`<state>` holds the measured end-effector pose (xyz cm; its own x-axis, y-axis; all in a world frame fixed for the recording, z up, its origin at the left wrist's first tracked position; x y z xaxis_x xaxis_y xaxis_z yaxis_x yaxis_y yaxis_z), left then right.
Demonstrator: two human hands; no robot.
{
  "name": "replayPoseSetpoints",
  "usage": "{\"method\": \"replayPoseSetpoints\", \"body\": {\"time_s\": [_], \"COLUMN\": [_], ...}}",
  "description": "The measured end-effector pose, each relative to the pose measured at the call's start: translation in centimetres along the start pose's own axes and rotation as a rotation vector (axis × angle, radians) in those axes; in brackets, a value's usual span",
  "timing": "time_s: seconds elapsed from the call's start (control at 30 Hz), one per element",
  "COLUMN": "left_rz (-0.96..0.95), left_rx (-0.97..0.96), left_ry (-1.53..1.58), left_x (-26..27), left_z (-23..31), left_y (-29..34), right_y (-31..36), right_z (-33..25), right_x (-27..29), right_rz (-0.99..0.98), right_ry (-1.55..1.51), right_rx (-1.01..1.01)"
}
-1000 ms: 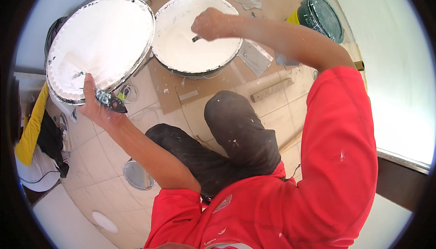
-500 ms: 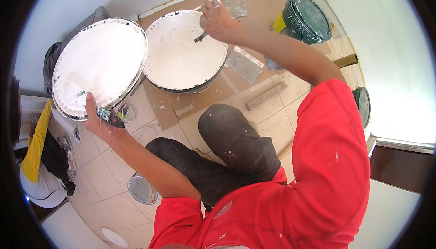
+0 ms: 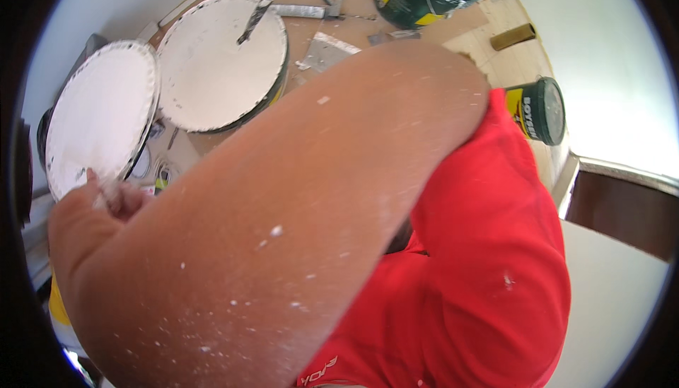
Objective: The person moves around a construction site, climbs a ladder, and retrieves a paint bucket. They then open a paint can, stir the paint, and load a roller with paint in preparation for painting.
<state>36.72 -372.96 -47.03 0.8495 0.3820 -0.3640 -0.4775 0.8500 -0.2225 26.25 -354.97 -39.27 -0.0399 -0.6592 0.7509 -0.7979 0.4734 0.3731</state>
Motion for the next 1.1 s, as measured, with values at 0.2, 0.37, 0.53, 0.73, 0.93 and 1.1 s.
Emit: {"method": "replayPoseSetpoints", "body": {"time_s": [0.2,0.37,0.53,0.73,0.93,1.1], "left_rz": [-0.032,-0.095,-0.165,-0.233,-0.274,-0.091], "left_rx": [0.001,0.024,0.048,-0.020,0.017,0.079], "left_ry": [0.037,0.055,0.045,0.048,0.004,-0.027], "left_x": [0.0,-2.7,-3.1,-6.8,-7.9,-1.0], "left_z": [-0.2,-0.8,-2.0,1.0,-2.0,-2.3], "left_y": [0.0,1.4,1.9,4.2,4.5,-0.6], "right_y": [-1.2,0.7,2.0,8.4,15.9,17.4], "right_z": [-0.7,-0.7,-0.3,0.3,4.1,6.7], "right_x": [-1.8,-0.8,-0.6,2.5,3.8,7.9], "right_rz": [0.010,0.093,0.253,0.537,0.767,0.966], "right_ry": [-0.081,-0.139,-0.217,-0.225,-0.207,-0.102], "right_rx": [-0.007,-0.104,-0.240,-0.354,-0.505,-0.688]}}
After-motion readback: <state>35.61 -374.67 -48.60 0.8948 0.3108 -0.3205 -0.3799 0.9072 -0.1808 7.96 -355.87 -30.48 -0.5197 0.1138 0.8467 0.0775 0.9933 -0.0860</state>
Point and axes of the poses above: each hand's wrist, its own y-axis away from the middle knuckle, its own x-axis out of the back of the hand, z = x × y, the point moved 9 cm from there along -y, towards the middle knuckle, and after that the axes turned 5 degrees about -x, right-handed, at the moved point
